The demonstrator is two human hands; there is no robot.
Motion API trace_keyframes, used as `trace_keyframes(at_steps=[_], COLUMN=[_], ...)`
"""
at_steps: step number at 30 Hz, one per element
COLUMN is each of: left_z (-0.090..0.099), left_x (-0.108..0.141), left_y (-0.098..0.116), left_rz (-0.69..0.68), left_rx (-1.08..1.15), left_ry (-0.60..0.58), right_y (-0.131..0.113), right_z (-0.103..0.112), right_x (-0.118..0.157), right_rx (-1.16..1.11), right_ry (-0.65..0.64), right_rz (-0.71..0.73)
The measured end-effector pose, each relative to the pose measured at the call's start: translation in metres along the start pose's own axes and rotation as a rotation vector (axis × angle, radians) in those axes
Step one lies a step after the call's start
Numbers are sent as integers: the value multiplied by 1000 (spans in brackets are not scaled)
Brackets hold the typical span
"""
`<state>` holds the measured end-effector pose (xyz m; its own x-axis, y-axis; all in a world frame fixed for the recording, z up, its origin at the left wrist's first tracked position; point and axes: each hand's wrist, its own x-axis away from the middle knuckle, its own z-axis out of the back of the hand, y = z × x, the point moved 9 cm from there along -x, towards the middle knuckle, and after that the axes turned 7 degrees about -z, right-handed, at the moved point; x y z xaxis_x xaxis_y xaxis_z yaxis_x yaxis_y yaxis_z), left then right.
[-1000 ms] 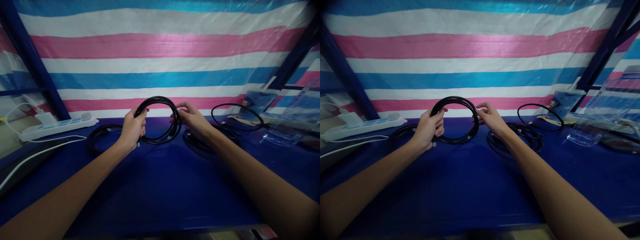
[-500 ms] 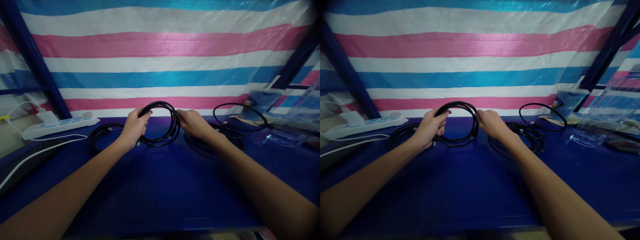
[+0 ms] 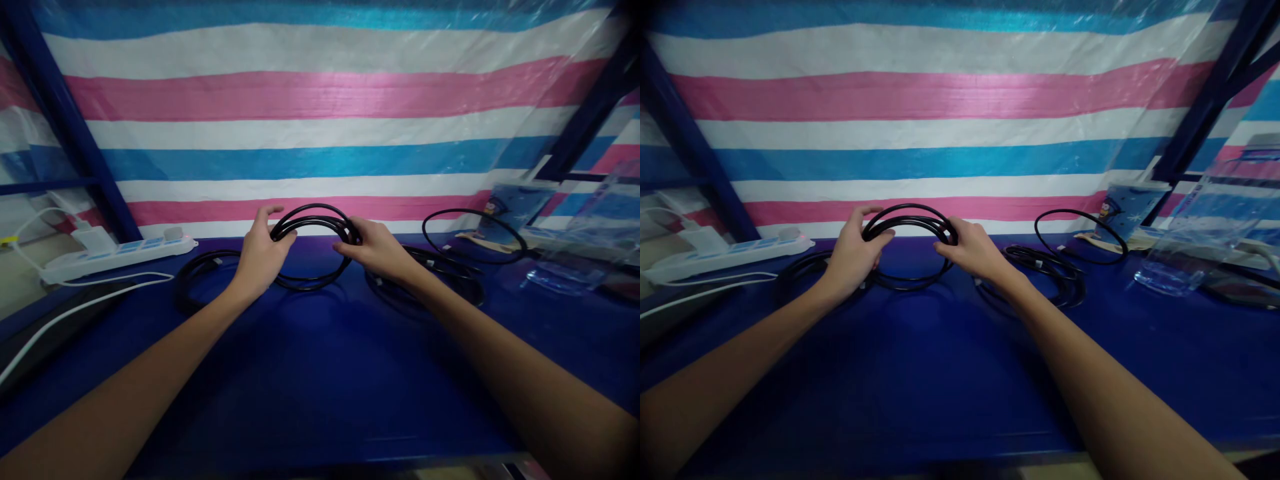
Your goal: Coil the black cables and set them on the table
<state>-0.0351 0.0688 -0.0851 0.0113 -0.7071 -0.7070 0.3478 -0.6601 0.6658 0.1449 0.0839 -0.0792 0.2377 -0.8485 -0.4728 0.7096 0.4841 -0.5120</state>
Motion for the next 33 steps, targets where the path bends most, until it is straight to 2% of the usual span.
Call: trace_keyframes(at_steps=[3,6,9,11,13,14,16,19,21,22,24,27,30,33], left_z=[2,-7,-12,-18,-27,-30,-29,-19,-18,-20,-27,-32,-25,-22], left_x=[3,3,-3,-5,-2,-1,0,1,1,2,2,2,1,1], left_y=[21,26,12,-2,-8,-8,-8,-10,-9,-8,-8,-8,5,17], left_rz=[-250,-356,-244,-79,56,94,110,47,-22,-47,-62,-18,-64,-99], left_rx=[-280,-320,-173,34,293,402,521,484,396,344,251,234,220,120], left_ry=[44,-52,-167,-253,-308,-304,-212,-54,-56,-95,-193,-252,-173,-136], right_y=[1,2,3,6,9,10,13,14,12,11,11,5,-8,-18], right_z=[-2,-5,-13,-15,-11,-8,-9,-19,-21,-18,-7,8,3,-1], right_x=[-1,-1,0,0,1,1,1,4,5,4,2,3,4,5], right_rx=[158,189,-217,-499,-644,-678,-672,-525,-509,-540,-567,-373,-227,-228], right_ry=[-36,-49,-97,-93,-44,-27,-77,-276,-322,-294,-159,48,37,24], right_rz=[-25,-25,-31,-55,-83,-101,-159,-233,-210,-190,-150,-75,15,92])
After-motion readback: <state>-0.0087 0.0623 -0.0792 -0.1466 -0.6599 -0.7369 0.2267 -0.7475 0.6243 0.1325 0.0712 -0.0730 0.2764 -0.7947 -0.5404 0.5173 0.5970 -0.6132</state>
